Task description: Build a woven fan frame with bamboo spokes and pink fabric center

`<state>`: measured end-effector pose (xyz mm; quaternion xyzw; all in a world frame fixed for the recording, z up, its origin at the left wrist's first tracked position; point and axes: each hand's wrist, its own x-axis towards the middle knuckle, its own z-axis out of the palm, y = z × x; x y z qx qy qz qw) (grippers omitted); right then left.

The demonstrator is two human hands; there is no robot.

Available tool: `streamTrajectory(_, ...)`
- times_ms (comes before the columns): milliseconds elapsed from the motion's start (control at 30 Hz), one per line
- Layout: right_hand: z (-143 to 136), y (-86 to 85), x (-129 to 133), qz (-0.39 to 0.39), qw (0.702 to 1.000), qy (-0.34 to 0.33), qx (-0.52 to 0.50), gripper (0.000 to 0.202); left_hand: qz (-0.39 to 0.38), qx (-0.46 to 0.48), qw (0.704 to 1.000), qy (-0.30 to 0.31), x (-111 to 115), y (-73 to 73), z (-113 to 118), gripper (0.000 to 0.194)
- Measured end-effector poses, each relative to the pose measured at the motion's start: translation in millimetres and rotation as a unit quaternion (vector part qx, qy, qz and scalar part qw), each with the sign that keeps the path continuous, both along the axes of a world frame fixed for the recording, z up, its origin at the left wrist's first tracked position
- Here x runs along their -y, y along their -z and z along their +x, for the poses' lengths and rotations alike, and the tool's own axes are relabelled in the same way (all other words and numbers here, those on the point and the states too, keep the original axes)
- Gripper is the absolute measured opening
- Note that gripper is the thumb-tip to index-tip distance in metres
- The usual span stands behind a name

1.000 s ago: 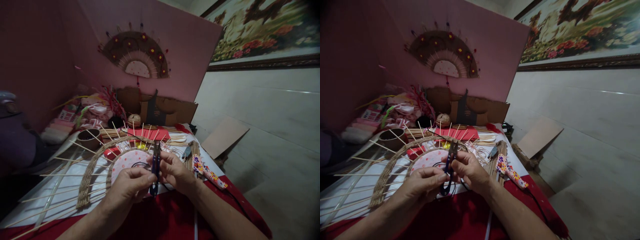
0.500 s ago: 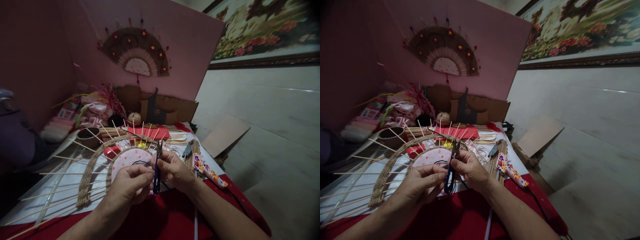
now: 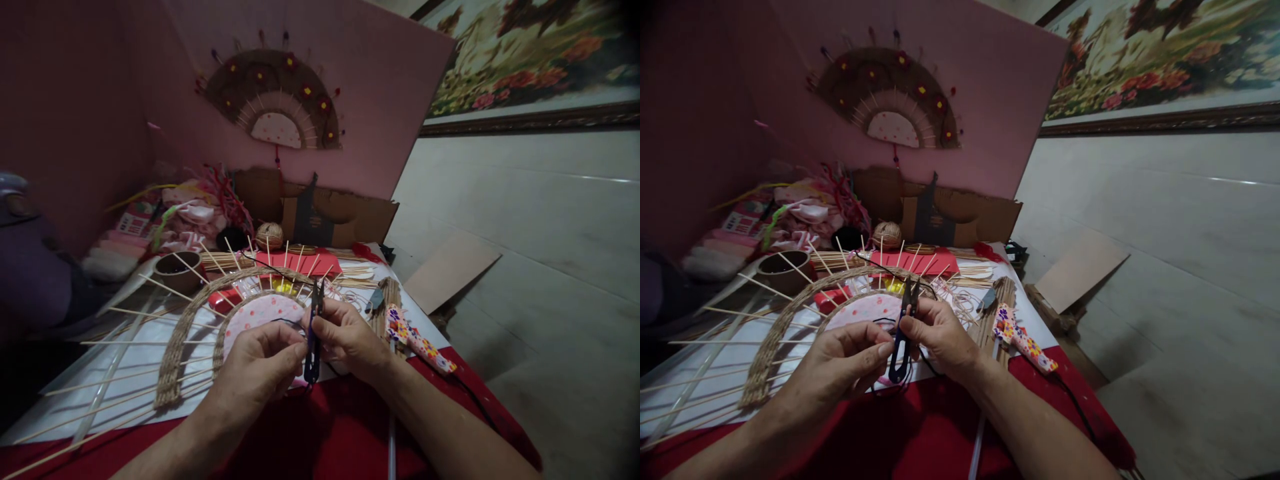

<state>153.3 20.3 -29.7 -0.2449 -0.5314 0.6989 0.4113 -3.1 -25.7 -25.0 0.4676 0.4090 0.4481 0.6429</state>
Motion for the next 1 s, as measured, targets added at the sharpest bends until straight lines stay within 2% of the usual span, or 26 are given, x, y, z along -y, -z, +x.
streamTrajectory(133,1,-1.1,0,-0.008,1.000,-0.018,-0.010,0.033,0.019,-0.016,1.000,0.018,0,-1.6,0,0.023)
streamTrajectory(267,0,-0.8,0,0.034,0.999,-0.007,0.013,0.030,0.046,-0.048,0.998,0.001,2,-3.7,2,0.020)
streamTrajectory(367,-1,1.0,0,0.097,0.992,0.039,0.066,0.026,0.044,-0.050,0.998,-0.011,4,-5.9,4,0.021)
streamTrajectory(433,-1,2.6,0,0.115,0.989,0.057,0.075,0.023,0.013,-0.012,1.000,-0.015,4,-8.9,4,0.023)
streamTrajectory(567,-1,3.0,2,0.027,0.999,0.004,0.033,0.024,-0.100,0.086,0.988,-0.084,-2,-13.8,2,0.017)
streamTrajectory(633,-1,1.2,3,-0.019,1.000,-0.010,0.017,0.023,-0.135,0.112,0.980,-0.096,-4,-12.6,1,0.015)
streamTrajectory(733,-2,-2.6,4,-0.057,0.998,-0.010,-0.006,0.021,-0.128,0.136,0.982,-0.040,-5,-6.2,0,0.016)
streamTrajectory(867,-3,-5.2,3,-0.068,0.997,-0.015,-0.020,0.020,-0.104,0.160,0.981,0.034,-7,2.7,0,0.016)
streamTrajectory(1000,-2,-3.8,2,-0.069,0.997,-0.002,-0.039,0.022,-0.106,0.140,0.984,0.034,-9,2.6,1,0.015)
